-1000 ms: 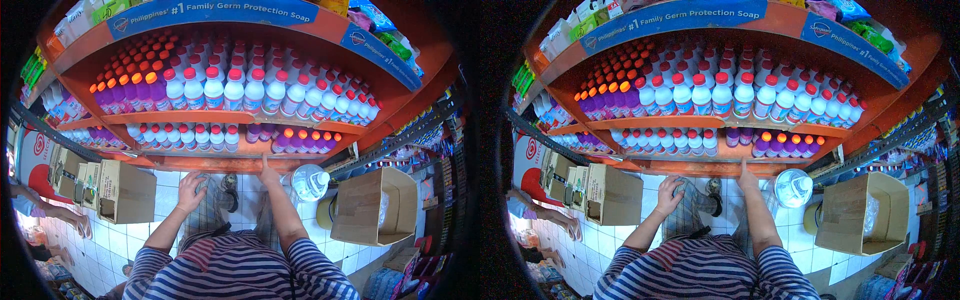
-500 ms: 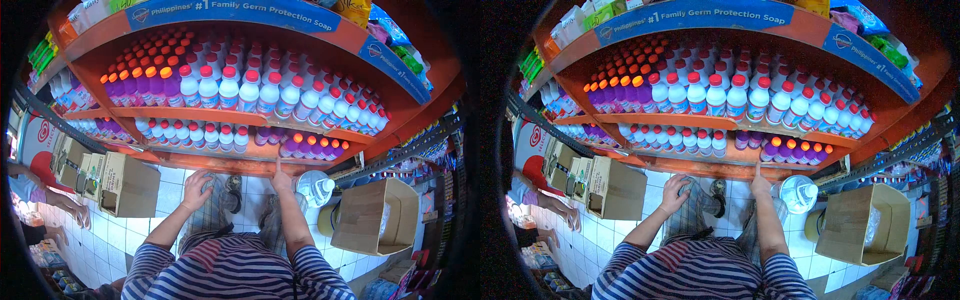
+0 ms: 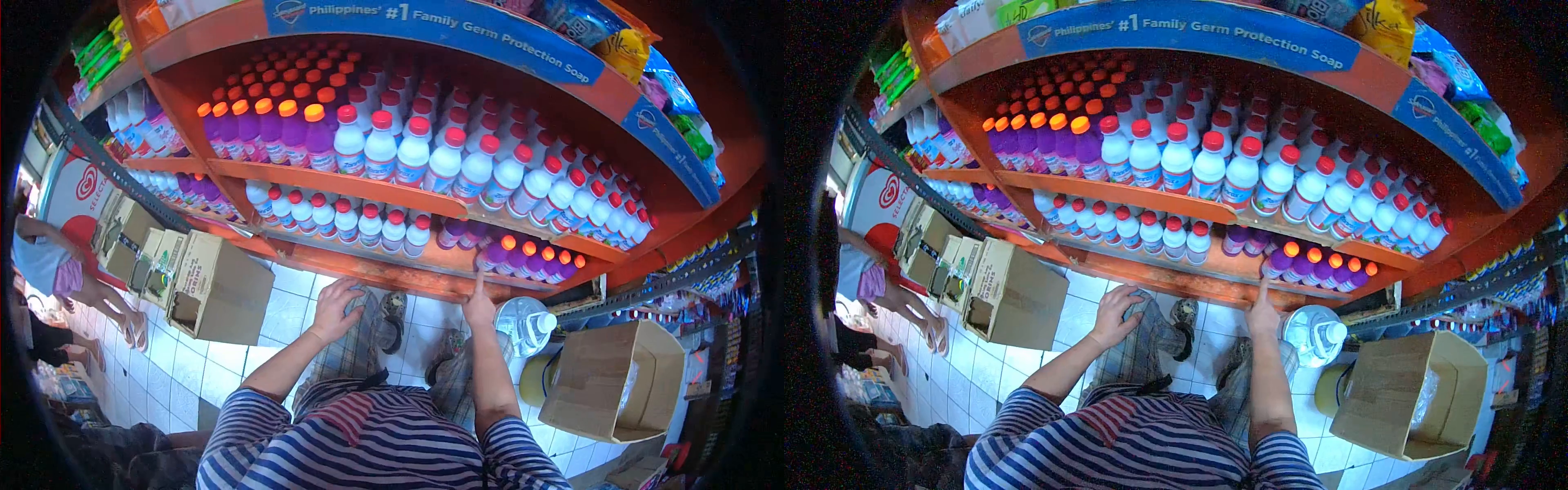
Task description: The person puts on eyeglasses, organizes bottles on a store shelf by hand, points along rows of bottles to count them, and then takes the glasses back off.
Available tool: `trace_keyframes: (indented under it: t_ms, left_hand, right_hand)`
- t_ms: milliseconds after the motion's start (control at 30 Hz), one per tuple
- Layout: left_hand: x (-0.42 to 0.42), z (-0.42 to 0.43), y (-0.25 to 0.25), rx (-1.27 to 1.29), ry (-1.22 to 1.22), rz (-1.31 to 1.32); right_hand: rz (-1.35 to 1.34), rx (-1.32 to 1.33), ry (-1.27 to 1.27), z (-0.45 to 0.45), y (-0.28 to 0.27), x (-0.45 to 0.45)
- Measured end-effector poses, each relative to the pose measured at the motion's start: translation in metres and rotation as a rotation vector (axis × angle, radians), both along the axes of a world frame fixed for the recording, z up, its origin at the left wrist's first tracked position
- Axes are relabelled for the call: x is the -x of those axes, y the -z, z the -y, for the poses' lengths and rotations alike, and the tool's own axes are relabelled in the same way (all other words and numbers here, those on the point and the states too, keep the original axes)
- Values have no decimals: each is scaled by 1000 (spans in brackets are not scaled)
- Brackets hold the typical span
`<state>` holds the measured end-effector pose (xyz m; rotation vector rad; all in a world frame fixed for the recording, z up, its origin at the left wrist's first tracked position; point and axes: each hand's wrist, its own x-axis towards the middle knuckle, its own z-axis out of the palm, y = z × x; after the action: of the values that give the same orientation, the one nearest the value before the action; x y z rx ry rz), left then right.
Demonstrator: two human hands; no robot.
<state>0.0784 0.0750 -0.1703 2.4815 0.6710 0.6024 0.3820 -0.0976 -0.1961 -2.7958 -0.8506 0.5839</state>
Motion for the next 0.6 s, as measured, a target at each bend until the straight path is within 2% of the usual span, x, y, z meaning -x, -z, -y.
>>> trace_keyframes:
  t_ms: [167, 267, 367, 500, 600]
  left_hand:
    - [0, 1, -1, 5, -1, -4]
    - [1, 1, -1, 9, 3, -3]
    - [0, 0, -3, 15, 8, 4]
    - [2, 1, -2, 19, 1, -1]
    - [2, 0, -2, 15, 6, 16]
  right_hand:
    - [39, 2, -34, 6, 9, 0]
    - [110, -154, 12, 9, 11, -4]
    - [-24, 61, -35, 8, 11, -4]
    - [55, -106, 7, 10, 13, -7]
    - [-20, -30, -34, 11, 19, -7]
